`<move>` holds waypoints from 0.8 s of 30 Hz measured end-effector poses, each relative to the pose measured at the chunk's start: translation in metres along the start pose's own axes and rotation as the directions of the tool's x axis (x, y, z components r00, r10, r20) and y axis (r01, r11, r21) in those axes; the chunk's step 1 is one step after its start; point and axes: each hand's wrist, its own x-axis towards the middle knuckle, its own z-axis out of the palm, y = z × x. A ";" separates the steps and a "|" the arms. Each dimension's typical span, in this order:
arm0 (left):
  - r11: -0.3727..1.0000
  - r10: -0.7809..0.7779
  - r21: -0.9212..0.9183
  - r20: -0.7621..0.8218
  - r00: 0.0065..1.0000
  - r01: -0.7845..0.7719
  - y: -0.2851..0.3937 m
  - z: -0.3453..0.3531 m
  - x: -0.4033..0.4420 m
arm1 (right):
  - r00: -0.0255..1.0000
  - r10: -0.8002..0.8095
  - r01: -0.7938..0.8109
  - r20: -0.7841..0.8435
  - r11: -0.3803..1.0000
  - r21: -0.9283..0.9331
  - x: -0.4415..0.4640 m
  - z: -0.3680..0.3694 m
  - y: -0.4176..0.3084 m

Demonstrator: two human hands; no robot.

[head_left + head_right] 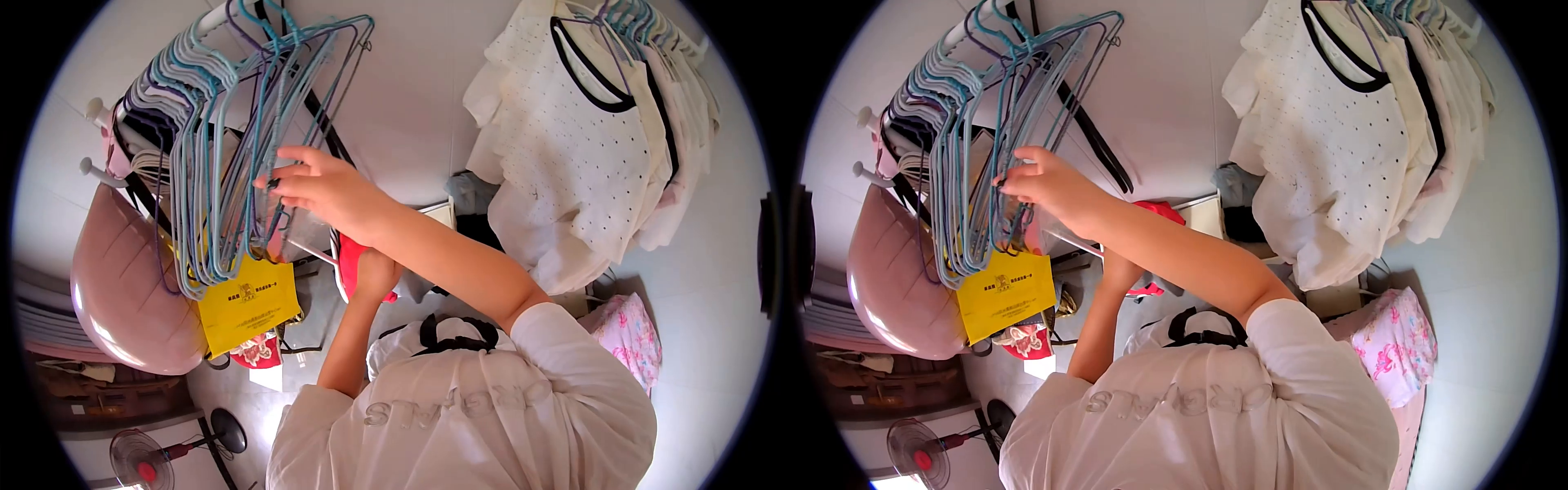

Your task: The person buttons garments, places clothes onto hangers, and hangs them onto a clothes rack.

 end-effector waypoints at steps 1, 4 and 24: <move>0.999 0.026 0.025 -0.014 1.000 -0.026 -0.003 0.002 -0.003 | 1.000 0.008 -0.008 -0.007 1.000 0.028 0.000 -0.002 -0.002; 0.999 0.023 0.029 -0.004 1.000 -0.023 -0.005 0.003 -0.008 | 0.994 -0.066 0.065 -0.091 0.998 -0.009 -0.009 -0.001 -0.014; 0.938 -0.041 -0.343 0.005 0.999 0.040 0.008 0.010 0.022 | 0.918 -0.371 0.233 -0.140 0.791 -0.566 -0.108 -0.044 -0.083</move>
